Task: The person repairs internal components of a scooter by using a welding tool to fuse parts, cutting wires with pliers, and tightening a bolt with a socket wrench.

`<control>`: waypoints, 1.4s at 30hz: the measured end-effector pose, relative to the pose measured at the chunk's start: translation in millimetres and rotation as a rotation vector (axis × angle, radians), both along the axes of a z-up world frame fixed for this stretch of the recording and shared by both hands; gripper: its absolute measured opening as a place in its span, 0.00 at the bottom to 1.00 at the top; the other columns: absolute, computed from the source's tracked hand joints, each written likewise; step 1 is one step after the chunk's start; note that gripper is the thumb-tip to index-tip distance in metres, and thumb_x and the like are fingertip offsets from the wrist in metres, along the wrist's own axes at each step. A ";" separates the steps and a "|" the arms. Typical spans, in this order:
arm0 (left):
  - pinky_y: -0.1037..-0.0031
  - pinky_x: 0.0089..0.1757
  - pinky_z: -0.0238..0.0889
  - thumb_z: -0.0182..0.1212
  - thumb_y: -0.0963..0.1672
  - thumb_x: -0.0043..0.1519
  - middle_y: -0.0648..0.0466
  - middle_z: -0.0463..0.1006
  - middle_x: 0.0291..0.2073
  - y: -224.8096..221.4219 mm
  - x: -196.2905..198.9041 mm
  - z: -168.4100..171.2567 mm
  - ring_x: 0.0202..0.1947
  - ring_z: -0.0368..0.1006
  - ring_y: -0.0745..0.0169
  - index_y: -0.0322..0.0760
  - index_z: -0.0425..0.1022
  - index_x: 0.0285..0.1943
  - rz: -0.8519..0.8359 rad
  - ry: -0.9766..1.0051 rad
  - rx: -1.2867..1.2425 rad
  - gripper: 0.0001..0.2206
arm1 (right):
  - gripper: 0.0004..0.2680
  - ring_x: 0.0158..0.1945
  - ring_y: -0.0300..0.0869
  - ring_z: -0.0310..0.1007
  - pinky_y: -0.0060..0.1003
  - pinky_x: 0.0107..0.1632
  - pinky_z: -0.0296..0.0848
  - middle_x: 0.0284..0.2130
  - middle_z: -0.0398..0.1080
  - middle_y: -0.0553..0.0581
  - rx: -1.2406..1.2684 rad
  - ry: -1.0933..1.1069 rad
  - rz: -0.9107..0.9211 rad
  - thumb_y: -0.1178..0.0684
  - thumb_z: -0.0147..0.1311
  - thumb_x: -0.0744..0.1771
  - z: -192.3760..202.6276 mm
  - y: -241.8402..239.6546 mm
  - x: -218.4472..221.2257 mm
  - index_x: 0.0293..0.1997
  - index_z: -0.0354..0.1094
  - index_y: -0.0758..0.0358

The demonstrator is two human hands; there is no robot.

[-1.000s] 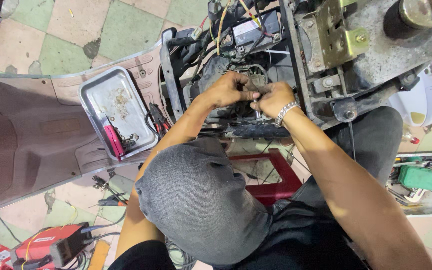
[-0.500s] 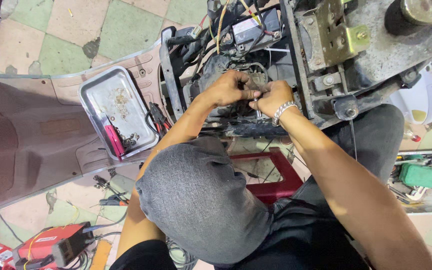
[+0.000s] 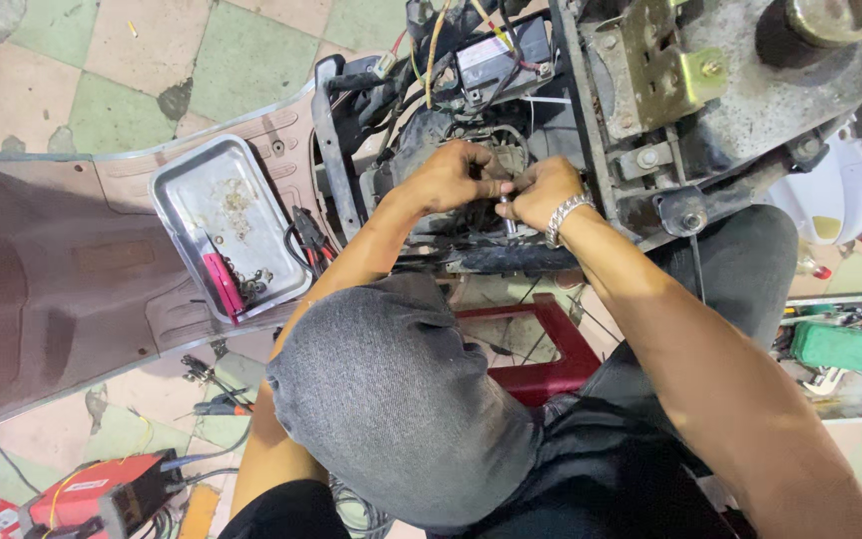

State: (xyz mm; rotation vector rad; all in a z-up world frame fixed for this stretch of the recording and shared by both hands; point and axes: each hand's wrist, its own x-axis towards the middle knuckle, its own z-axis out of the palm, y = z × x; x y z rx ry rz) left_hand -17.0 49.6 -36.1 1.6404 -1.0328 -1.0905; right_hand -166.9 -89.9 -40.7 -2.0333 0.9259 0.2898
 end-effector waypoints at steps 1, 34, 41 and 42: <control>0.73 0.33 0.66 0.75 0.48 0.55 0.58 0.81 0.27 0.5 0.1 0.1 0.28 0.71 0.71 0.36 0.82 0.36 -0.003 0.001 0.000 0.12 | 0.15 0.28 0.38 0.77 0.35 0.36 0.76 0.27 0.79 0.58 0.000 0.001 -0.003 0.52 0.75 0.54 0.3 0.6 -0.6 0.37 0.80 0.67; 0.69 0.30 0.68 0.71 0.50 0.57 0.51 0.81 0.21 2.4 -4.8 33.2 0.22 0.78 0.62 0.35 0.81 0.38 -0.023 -0.158 0.191 0.14 | 0.12 0.51 0.45 0.76 0.40 0.54 0.73 0.50 0.76 0.60 1.001 -0.385 -0.748 0.55 0.48 0.68 -17.6 58.9 -175.0 0.57 0.66 0.66; 0.71 0.30 0.69 0.70 0.49 0.57 0.52 0.81 0.23 4.0 -9.3 42.5 0.23 0.78 0.65 0.36 0.83 0.39 0.034 -0.044 0.238 0.12 | 0.16 0.45 0.45 0.76 0.40 0.53 0.74 0.40 0.77 0.59 1.440 -0.378 -0.811 0.41 0.43 0.69 -101.8 44.1 -116.0 0.50 0.69 0.64; 0.71 0.29 0.69 0.69 0.49 0.57 0.52 0.81 0.23 4.7 -9.0 42.7 0.23 0.77 0.65 0.36 0.83 0.40 0.055 0.025 0.268 0.12 | 0.09 0.41 0.43 0.73 0.40 0.47 0.74 0.37 0.74 0.55 1.363 -0.538 -0.787 0.46 0.49 0.72 -109.0 46.1 -119.0 0.48 0.68 0.62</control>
